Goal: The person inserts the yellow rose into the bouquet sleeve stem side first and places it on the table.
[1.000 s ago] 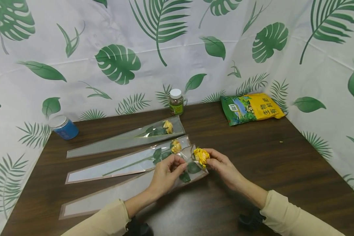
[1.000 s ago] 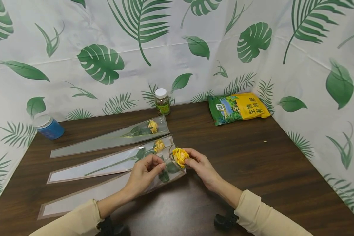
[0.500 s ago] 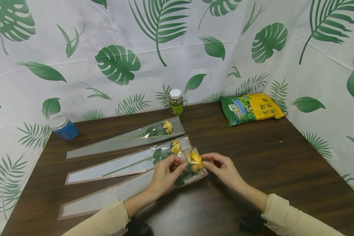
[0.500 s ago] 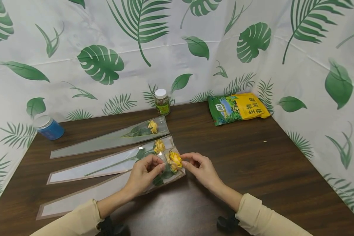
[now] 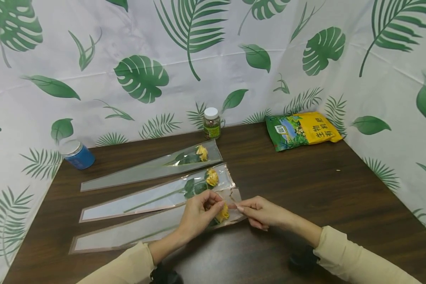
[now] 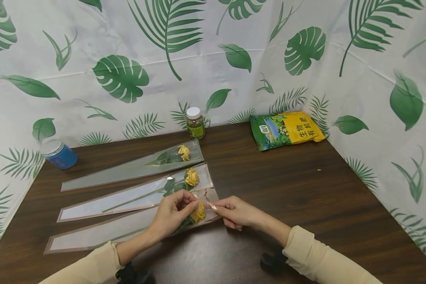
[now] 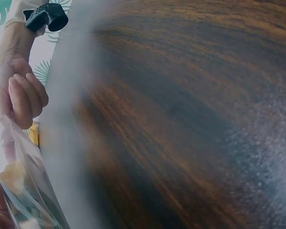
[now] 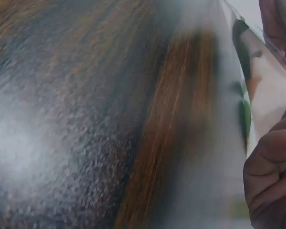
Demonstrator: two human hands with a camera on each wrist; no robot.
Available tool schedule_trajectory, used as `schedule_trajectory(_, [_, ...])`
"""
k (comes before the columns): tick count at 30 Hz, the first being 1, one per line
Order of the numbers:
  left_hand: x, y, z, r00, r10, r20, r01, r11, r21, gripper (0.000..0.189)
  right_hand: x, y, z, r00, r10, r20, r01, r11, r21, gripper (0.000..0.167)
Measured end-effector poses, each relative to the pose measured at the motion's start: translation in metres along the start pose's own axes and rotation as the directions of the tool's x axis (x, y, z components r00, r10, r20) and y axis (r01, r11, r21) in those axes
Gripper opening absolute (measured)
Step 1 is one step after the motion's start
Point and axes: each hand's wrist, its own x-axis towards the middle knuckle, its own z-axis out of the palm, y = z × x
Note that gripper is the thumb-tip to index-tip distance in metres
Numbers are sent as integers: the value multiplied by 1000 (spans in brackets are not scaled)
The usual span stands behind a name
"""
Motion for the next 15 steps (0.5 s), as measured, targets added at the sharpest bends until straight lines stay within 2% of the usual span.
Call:
schedule_trajectory(3, [-2,-1,-1,1000,-4,10,4,1000,22,5,1,0,1,999,20,46,-20,1000,3,42])
schedule_trajectory(6, [-4,-3,-2,1000,7,20,-8,999,53,5,1,3,1,999,11,34,-11,1000,-5,39])
schedule_trajectory(11, [-5,-8,-2,998,33,54,-37,996,86,6,-4,11,3,993,-76,-86,73,996,-41,32])
schedule_trajectory(15, [-7,-10,-12,995,55,83,-67,987,147,13,-7,9,9,979,-95,-183,85,994,-65,23])
